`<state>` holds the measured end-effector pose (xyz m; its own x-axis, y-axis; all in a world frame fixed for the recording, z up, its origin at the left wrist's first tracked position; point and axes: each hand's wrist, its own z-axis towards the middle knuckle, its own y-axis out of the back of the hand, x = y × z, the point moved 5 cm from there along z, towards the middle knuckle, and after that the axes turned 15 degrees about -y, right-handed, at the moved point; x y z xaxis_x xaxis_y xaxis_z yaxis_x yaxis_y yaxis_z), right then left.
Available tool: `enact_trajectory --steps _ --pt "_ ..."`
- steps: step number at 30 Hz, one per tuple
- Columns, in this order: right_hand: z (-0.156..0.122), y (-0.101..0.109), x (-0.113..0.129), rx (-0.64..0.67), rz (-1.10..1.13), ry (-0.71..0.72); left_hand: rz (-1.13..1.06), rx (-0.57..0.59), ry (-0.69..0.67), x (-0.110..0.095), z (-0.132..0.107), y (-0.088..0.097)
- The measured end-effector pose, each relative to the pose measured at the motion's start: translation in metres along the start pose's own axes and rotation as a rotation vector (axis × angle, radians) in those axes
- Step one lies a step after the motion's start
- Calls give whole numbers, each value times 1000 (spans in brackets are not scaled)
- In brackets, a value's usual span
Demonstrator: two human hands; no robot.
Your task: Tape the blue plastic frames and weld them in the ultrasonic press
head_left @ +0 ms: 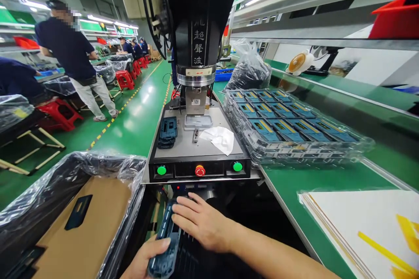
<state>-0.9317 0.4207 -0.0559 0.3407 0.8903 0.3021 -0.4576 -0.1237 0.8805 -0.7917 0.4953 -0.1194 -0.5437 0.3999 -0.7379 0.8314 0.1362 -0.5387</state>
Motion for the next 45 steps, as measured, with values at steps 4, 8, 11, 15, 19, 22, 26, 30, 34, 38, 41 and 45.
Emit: enact_trajectory --steps 4,8,11,15,19,22,26,30,34,38,41,45 --pt "11 19 -8 -79 -93 -50 51 -27 -47 -15 10 -20" --pt "5 30 -19 -163 -98 -35 154 -113 -166 -43 22 -29" --pt "-15 33 -36 -314 -51 -45 230 -177 -287 -89 31 -32" --pt "-50 16 -64 -387 13 -62 368 -241 -476 -172 55 -44" --pt "-66 -15 -85 -268 41 -148 449 -228 -603 -238 97 -68" --pt "-63 -25 -91 -177 45 -215 451 -237 -588 -260 129 -79" --pt "-58 -20 -100 -113 93 -303 460 -266 -500 -269 160 -85" --pt "-57 -14 -108 -88 116 -353 479 -281 -439 -270 178 -89" --pt "-57 -11 -110 -102 133 -361 502 -304 -410 -270 188 -91" --pt "-56 -9 -110 -123 147 -368 525 -315 -382 -267 193 -88" --pt "-56 -7 -111 -139 163 -379 534 -315 -374 -266 196 -86" --pt "-57 -7 -112 -157 177 -377 555 -317 -361 -263 201 -85"
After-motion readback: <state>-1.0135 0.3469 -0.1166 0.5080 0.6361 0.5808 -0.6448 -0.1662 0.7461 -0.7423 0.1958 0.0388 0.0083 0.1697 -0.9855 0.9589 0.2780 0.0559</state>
